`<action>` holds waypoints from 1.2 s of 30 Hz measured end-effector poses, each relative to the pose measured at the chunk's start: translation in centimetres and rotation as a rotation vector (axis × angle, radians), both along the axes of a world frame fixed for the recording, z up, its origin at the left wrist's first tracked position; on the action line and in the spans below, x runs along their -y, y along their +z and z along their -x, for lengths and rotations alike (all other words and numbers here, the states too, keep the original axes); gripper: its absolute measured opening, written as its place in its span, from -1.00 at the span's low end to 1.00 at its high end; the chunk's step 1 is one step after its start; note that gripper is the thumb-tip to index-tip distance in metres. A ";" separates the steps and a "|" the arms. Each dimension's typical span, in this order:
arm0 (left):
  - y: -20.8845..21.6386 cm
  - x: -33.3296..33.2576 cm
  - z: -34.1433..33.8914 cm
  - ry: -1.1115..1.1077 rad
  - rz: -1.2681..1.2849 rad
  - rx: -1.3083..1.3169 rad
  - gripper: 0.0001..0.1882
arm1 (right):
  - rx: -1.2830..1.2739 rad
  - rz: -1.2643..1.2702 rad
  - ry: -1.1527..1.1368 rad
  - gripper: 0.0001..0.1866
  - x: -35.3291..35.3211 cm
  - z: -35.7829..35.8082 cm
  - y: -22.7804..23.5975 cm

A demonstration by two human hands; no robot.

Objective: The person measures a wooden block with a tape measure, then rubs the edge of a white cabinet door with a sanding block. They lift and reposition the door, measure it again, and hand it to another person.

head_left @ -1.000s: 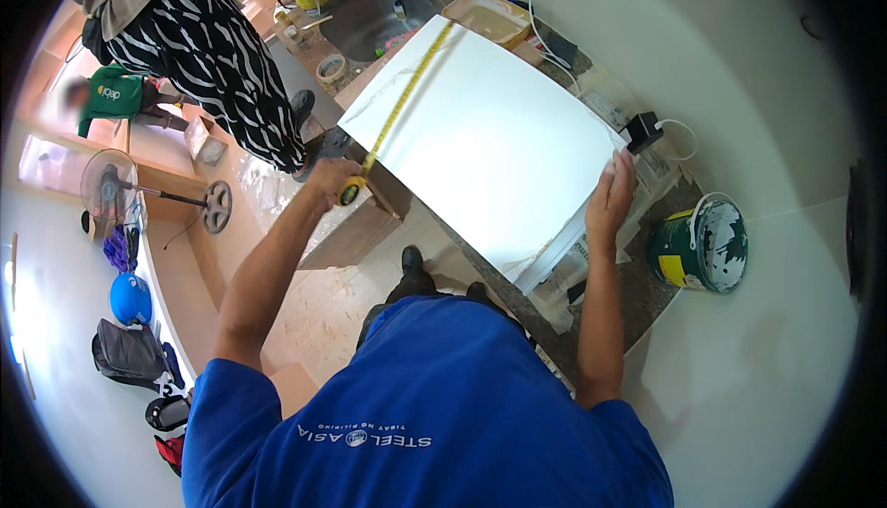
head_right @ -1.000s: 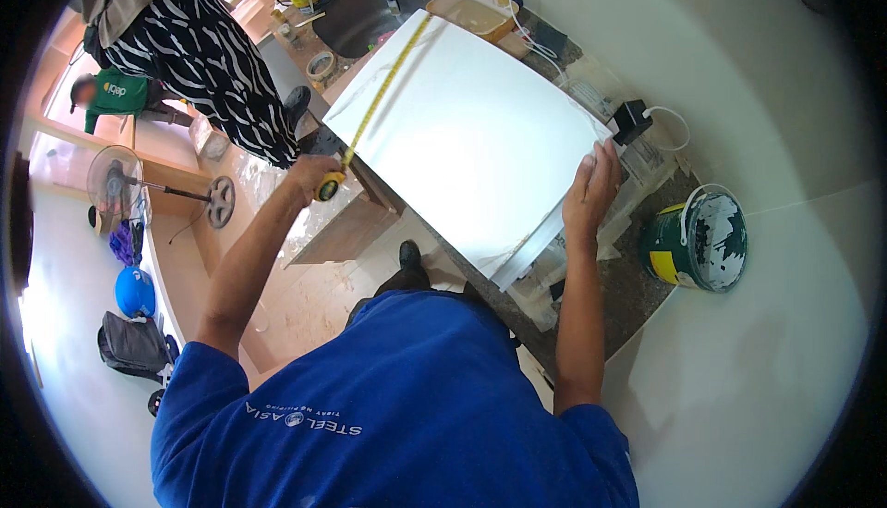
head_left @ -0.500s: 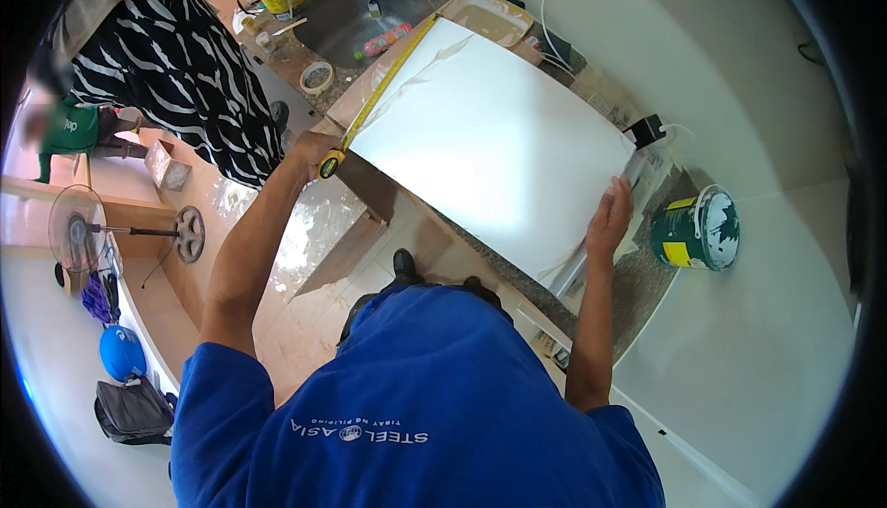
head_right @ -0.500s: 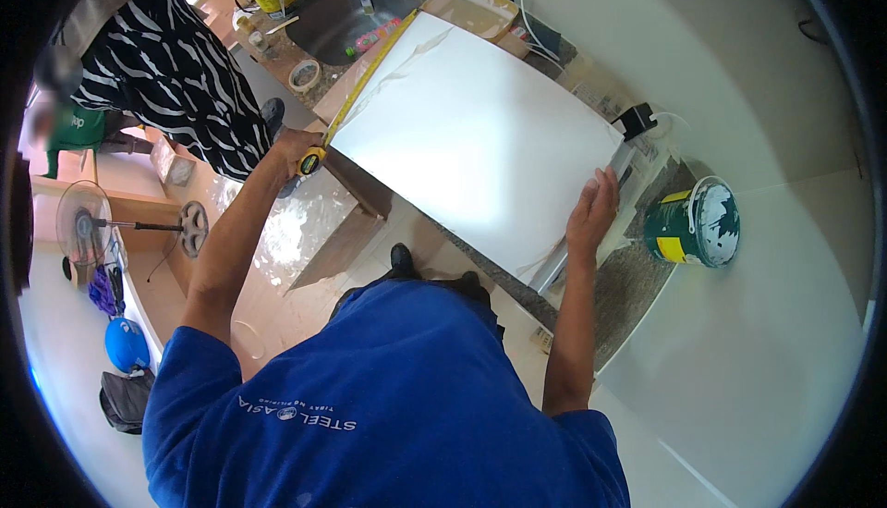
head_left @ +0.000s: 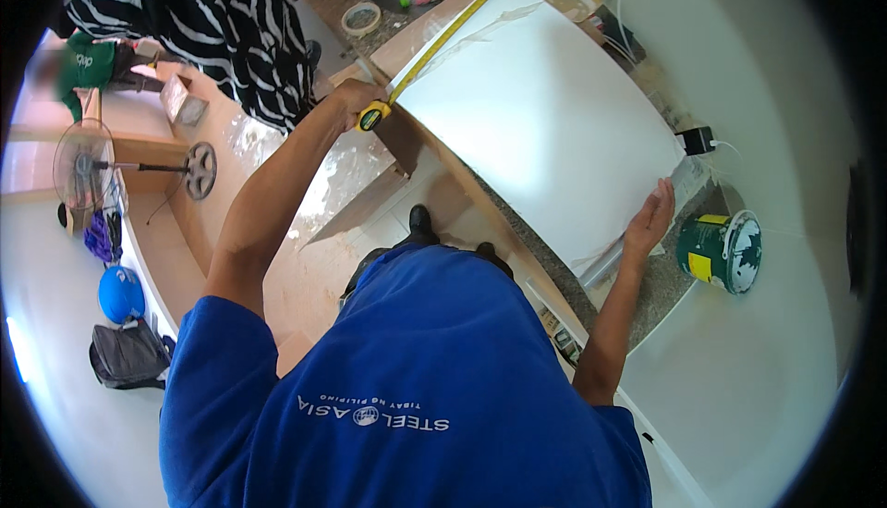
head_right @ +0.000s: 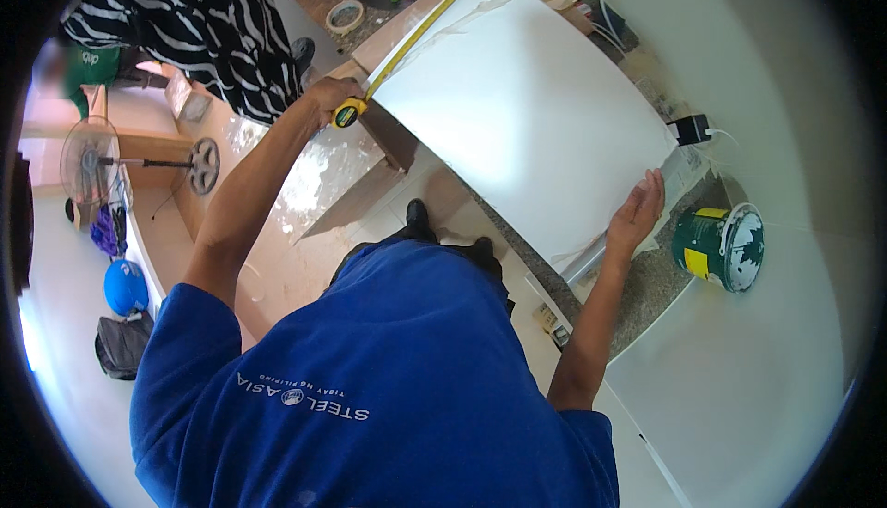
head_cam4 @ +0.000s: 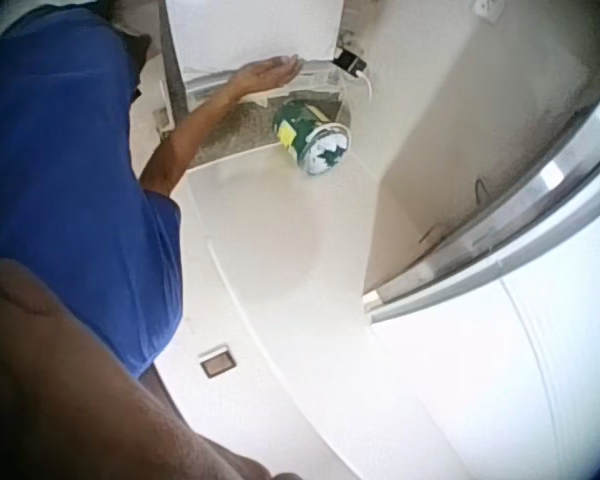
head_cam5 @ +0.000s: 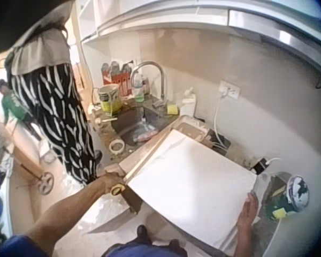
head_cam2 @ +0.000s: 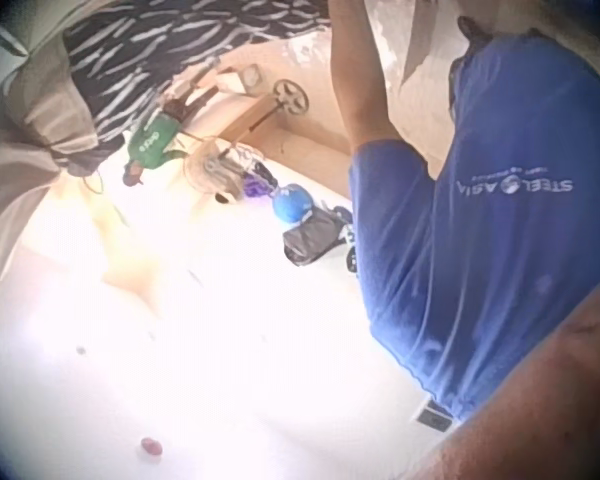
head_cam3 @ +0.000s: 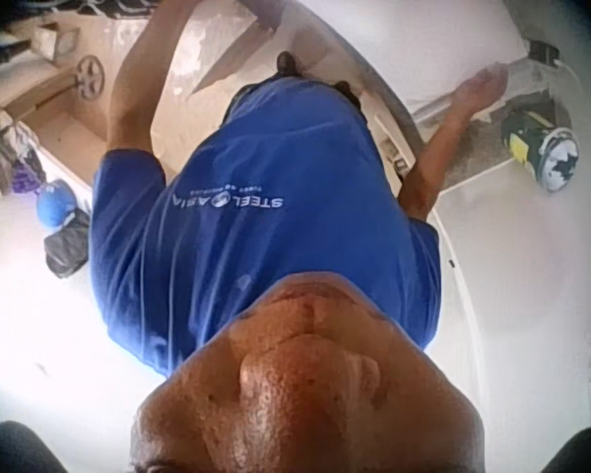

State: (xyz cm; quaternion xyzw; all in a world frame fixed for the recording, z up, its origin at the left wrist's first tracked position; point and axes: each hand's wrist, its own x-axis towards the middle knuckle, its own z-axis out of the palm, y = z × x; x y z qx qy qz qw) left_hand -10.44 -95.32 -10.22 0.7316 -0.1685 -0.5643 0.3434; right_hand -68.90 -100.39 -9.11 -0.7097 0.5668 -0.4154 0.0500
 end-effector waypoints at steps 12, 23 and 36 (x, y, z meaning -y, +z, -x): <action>0.6 -0.4 -1.2 0.000 -0.010 -0.075 -0.81 | -0.022 -0.030 0.024 -0.46 0.1 -0.3 0.5; 1.2 -0.4 -1.0 -0.007 -0.007 -0.069 -0.76 | -0.014 -0.030 0.020 -0.42 0.2 0.1 -0.1; 1.3 -0.2 -1.5 -0.059 -0.024 -0.077 -0.79 | -0.008 -0.078 0.003 -0.41 0.1 0.0 0.1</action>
